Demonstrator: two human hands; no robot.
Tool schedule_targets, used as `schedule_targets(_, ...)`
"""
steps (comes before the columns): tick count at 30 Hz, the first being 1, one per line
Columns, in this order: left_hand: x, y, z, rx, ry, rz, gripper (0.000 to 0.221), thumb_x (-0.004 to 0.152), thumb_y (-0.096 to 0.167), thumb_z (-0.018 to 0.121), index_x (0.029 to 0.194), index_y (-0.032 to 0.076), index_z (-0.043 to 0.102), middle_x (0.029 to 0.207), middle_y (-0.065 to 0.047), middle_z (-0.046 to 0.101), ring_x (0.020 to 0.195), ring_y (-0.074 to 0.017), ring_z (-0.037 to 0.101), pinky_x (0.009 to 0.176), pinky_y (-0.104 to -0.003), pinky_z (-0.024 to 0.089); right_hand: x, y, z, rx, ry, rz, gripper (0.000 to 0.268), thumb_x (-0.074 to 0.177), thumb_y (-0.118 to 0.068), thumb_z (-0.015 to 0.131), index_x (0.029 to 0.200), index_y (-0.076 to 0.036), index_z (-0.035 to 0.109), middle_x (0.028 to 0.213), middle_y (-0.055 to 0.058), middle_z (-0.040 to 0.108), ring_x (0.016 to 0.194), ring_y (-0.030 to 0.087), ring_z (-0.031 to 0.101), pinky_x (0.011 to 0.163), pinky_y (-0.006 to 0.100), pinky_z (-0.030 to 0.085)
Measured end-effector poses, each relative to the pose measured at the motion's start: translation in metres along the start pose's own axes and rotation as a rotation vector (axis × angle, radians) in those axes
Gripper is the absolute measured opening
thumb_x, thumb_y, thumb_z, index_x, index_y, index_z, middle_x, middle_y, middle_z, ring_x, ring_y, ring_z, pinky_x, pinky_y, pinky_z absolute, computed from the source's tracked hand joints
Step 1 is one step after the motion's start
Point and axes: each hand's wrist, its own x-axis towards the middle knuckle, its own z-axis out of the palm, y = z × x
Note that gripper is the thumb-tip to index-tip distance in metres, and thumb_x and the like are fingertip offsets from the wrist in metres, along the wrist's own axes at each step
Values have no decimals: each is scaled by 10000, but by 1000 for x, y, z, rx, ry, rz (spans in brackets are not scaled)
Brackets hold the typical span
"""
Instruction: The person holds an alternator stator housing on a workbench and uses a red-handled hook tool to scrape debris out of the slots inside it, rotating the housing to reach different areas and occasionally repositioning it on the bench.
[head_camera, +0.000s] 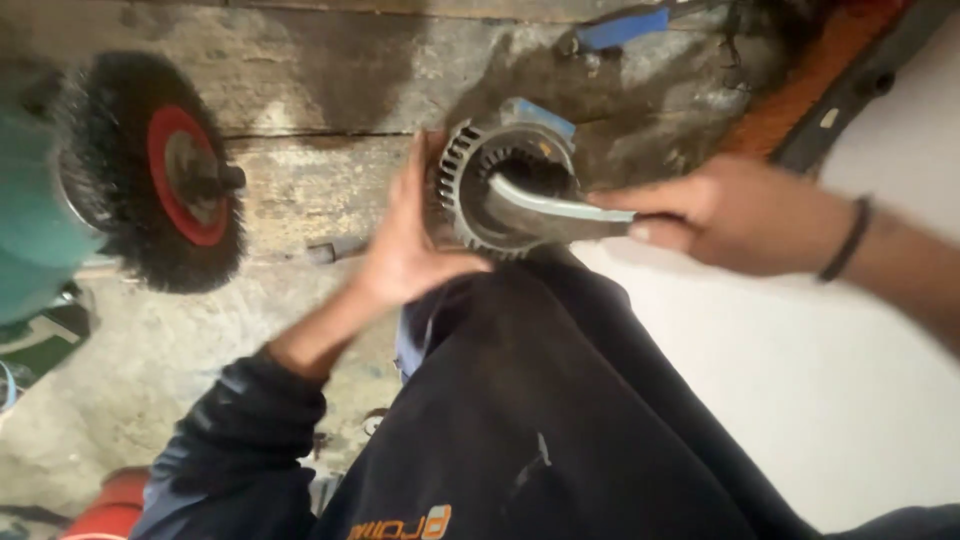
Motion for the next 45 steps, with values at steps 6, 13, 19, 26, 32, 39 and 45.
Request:
schedule_targets(6, 34, -15, -24, -93, -301, 59, 1557, 454, 458, 1055, 1607, -26, 128, 1677, -280, 186, 1567, -468, 216, 1258, -571, 253, 25, -45, -15, -332, -386, 358, 488, 1041, -281, 539, 1520, -369, 536, 649, 52, 703, 486, 122, 565, 521, 281, 510)
schedule_targets(13, -20, 16, 56, -156, 279, -232, 1400, 574, 385, 1056, 1589, 32, 158, 1528, -198, 398, 1444, -338, 460, 1266, -495, 403, -1, -31, 118, 947, 212, 345, 533, 995, -226, 573, 1527, -217, 532, 760, 27, 613, 576, 79, 534, 541, 236, 478)
schedule_targets(19, -25, 3, 29, -161, 88, -204, 1528, 525, 346, 1062, 1611, 12, 41, 1570, -265, 290, 1467, -421, 364, 1239, -514, 351, -2, 16, 10, 58, -157, 152, 513, 977, -281, 578, 1489, -293, 544, 752, -17, 732, 490, 104, 583, 503, 310, 547)
schedule_targets(26, -24, 0, 27, -164, 51, -37, 1589, 487, 256, 1076, 1610, 38, -27, 1625, -317, 130, 1544, -472, 181, 1298, -562, 234, 23, -39, 4, -297, -379, 370, 493, 1078, -351, 548, 1560, -429, 480, 621, 87, 675, 486, 165, 561, 528, 328, 492)
schedule_targets(32, -25, 35, 68, -362, 299, -284, 1418, 660, 274, 1043, 1644, 27, 51, 1641, -236, 343, 1550, -386, 438, 1324, -503, 379, 12, -32, 120, 709, 211, 100, 510, 1038, -208, 590, 1543, -190, 522, 809, -20, 639, 634, 47, 534, 541, 229, 476)
schedule_targets(39, -34, 31, 60, -368, 330, -139, 1294, 754, 396, 907, 1640, 38, 35, 1679, -271, 105, 1558, -453, 188, 1288, -553, 252, 0, -13, -6, 93, -35, 275, 717, 977, -309, 589, 1644, -253, 331, 793, 25, 694, 554, 133, 622, 529, 291, 545)
schedule_targets(45, 47, -27, 8, -254, 353, 28, 735, 1083, 620, 443, 1553, 57, 470, 1577, -194, 481, 1484, -326, 472, 1253, -492, 426, -7, -15, -69, -548, -198, 236, 661, 957, -396, 595, 1574, -229, 430, 834, 29, 723, 688, 154, 682, 637, 306, 596)
